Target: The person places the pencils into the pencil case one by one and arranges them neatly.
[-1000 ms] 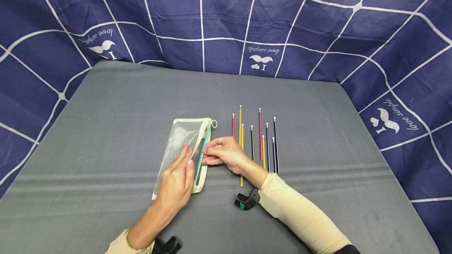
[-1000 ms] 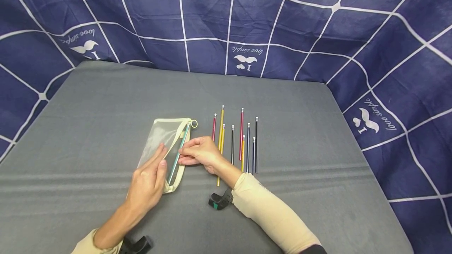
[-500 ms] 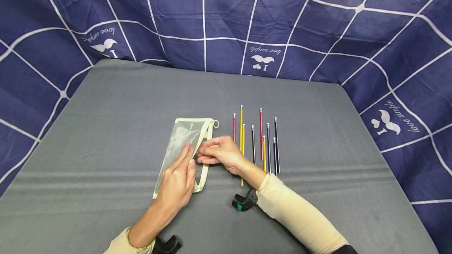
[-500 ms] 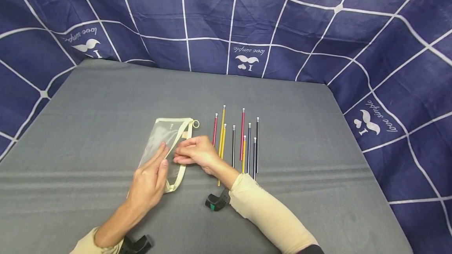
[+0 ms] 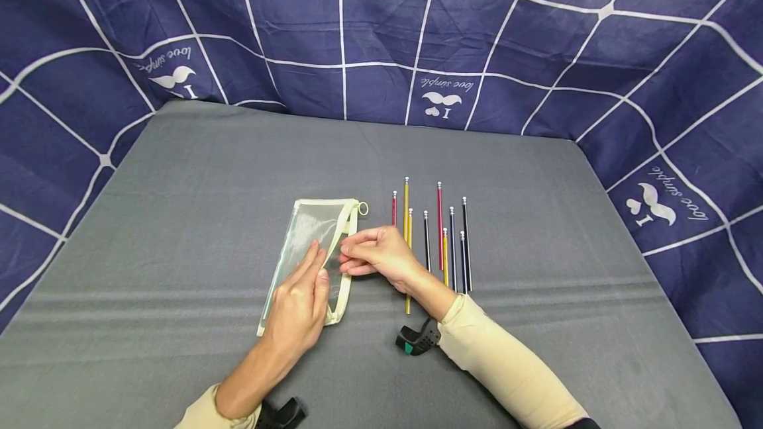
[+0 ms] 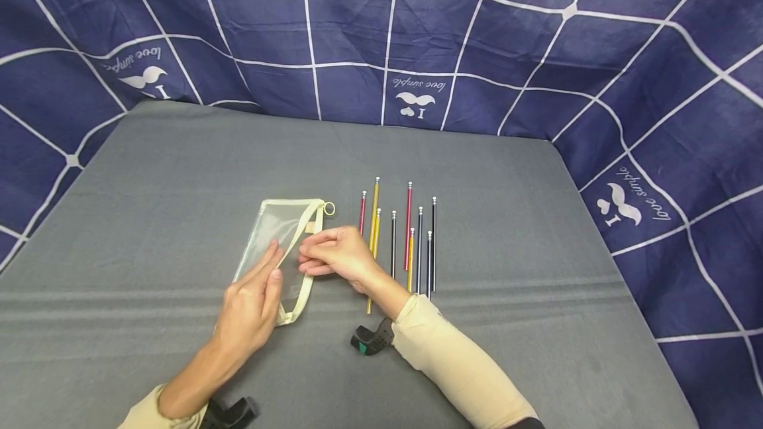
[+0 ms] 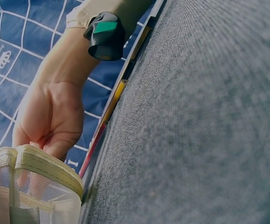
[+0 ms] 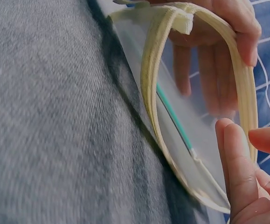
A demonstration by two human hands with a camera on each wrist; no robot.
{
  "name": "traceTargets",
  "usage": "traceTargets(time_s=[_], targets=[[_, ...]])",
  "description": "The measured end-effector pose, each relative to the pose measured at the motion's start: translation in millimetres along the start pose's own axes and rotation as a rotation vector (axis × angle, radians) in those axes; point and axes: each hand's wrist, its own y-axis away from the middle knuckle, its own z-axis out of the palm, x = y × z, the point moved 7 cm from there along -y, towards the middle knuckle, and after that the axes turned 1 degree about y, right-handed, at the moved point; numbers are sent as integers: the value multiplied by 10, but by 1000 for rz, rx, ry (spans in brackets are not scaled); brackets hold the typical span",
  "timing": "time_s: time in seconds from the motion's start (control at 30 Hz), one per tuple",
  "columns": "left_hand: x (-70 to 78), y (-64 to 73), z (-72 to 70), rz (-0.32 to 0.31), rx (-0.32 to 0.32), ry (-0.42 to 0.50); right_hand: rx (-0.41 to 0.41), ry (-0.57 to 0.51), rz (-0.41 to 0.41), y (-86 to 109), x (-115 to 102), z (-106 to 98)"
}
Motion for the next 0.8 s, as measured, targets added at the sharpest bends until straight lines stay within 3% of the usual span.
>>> traceTargets(time_s=[0.53,0.8], targets=[[1,6,2,-10,5,-8,48,14,-49,205,-142,-341],[7,7,7,-6,12,5,119,22,-42,319,-146,-602]])
